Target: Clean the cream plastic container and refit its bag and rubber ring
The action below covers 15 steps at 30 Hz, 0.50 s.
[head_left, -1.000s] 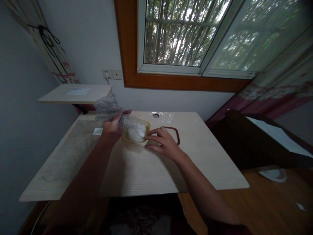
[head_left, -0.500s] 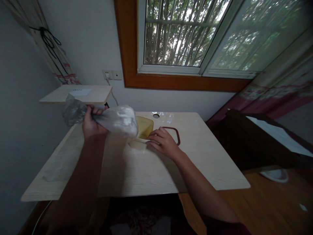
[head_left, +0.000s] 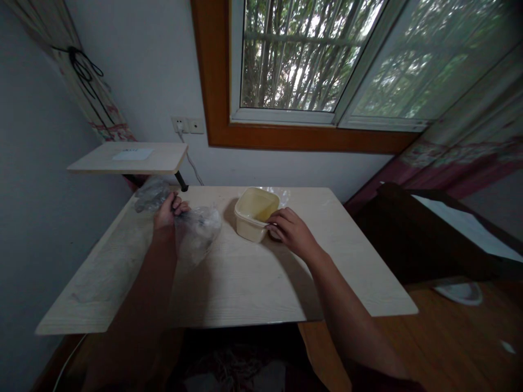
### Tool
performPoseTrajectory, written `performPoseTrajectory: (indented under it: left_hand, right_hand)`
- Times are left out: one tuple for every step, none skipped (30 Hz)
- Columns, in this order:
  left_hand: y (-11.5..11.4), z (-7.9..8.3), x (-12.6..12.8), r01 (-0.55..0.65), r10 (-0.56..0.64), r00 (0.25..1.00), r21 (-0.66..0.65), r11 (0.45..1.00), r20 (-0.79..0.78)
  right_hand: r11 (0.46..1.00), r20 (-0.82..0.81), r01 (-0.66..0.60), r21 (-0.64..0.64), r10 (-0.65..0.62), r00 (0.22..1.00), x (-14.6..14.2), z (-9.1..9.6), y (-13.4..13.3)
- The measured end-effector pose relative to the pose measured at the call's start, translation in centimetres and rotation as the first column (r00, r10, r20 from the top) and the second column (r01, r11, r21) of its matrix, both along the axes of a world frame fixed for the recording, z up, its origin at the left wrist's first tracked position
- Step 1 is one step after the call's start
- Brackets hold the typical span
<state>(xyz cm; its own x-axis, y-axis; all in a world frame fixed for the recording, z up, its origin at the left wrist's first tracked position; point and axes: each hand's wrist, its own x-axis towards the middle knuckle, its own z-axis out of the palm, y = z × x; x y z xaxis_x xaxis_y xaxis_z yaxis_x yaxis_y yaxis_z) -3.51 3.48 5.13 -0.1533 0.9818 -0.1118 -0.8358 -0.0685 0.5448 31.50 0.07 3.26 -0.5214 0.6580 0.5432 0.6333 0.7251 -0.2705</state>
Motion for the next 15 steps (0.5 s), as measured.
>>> performPoseTrajectory:
  left_hand:
    - [0.0, -0.2, 0.3, 0.012, -0.012, 1.000, -0.021, 1.000, -0.005]
    - [0.0, -0.5, 0.6, 0.020, -0.021, 1.000, -0.040, 0.999, -0.016]
    - [-0.1, -0.6, 0.9, 0.024, -0.025, 0.999, -0.053, 0.998, -0.029]
    - [-0.2, -0.8, 1.3, 0.023, -0.026, 0.999, -0.062, 0.998, -0.045]
    - [-0.3, -0.9, 1.6, 0.021, -0.025, 0.998, -0.069, 0.997, -0.061]
    - [-0.3, -1.1, 1.8, 0.020, -0.026, 0.997, -0.074, 0.997, -0.075]
    - [-0.4, -1.2, 2.1, 0.021, -0.027, 0.996, -0.077, 0.997, -0.087]
    - [-0.5, -1.3, 2.3, 0.024, -0.032, 0.995, -0.081, 0.996, -0.097]
    - [-0.5, -1.4, 2.4, 0.027, -0.036, 0.994, -0.083, 0.996, -0.106]
    - [-0.5, -1.5, 2.5, 0.030, -0.039, 0.993, -0.085, 0.996, -0.112]
    - [-0.5, -1.6, 2.6, 0.031, -0.041, 0.992, -0.086, 0.996, -0.118]
    - [-0.4, -1.7, 2.6, 0.032, -0.043, 0.992, -0.087, 0.996, -0.123]
    - [-0.4, -1.8, 2.7, 0.035, -0.046, 0.991, -0.088, 0.996, -0.127]
    - [-0.4, -2.0, 2.8, 0.039, -0.051, 0.990, -0.088, 0.995, -0.131]
    - [-0.4, -2.1, 2.9, 0.044, -0.056, 0.989, -0.088, 0.995, -0.136]
  right_hand:
    - [1.000, 0.001, -0.002, -0.003, 0.002, 1.000, 0.3, 0.2, 0.0]
    - [1.000, -0.001, -0.007, -0.005, 0.007, 1.000, 0.7, 0.4, 0.1]
    - [1.000, -0.003, -0.016, -0.005, 0.016, 1.000, 1.0, 0.6, 0.1]
    - [1.000, -0.004, -0.024, -0.004, 0.024, 1.000, 1.4, 0.8, 0.2]
    - [1.000, -0.005, -0.029, -0.001, 0.029, 1.000, 1.7, 1.0, 0.4]
    - [1.000, -0.006, -0.029, 0.002, 0.029, 1.000, 2.0, 1.2, 0.5]
    - [1.000, -0.004, -0.025, 0.004, 0.025, 1.000, 2.3, 1.3, 0.7]
    - [1.000, 0.001, -0.018, 0.005, 0.018, 1.000, 2.5, 1.3, 0.9]
    - [1.000, 0.009, -0.009, 0.005, 0.009, 1.000, 2.7, 1.3, 1.1]
    - [1.000, 0.018, 0.001, 0.003, -0.001, 1.000, 2.8, 1.3, 1.3]
    - [1.000, 0.028, 0.008, 0.004, -0.008, 1.000, 2.8, 1.2, 1.4]
    - [1.000, 0.036, 0.015, 0.007, -0.015, 0.999, 2.8, 1.2, 1.5]
    - [1.000, 0.041, 0.023, 0.013, -0.023, 0.999, 2.7, 1.2, 1.5]
    - [0.999, 0.038, 0.035, 0.023, -0.036, 0.999, 2.5, 1.1, 1.4]
    - [0.998, 0.026, 0.050, 0.035, -0.051, 0.998, 2.2, 1.1, 1.2]
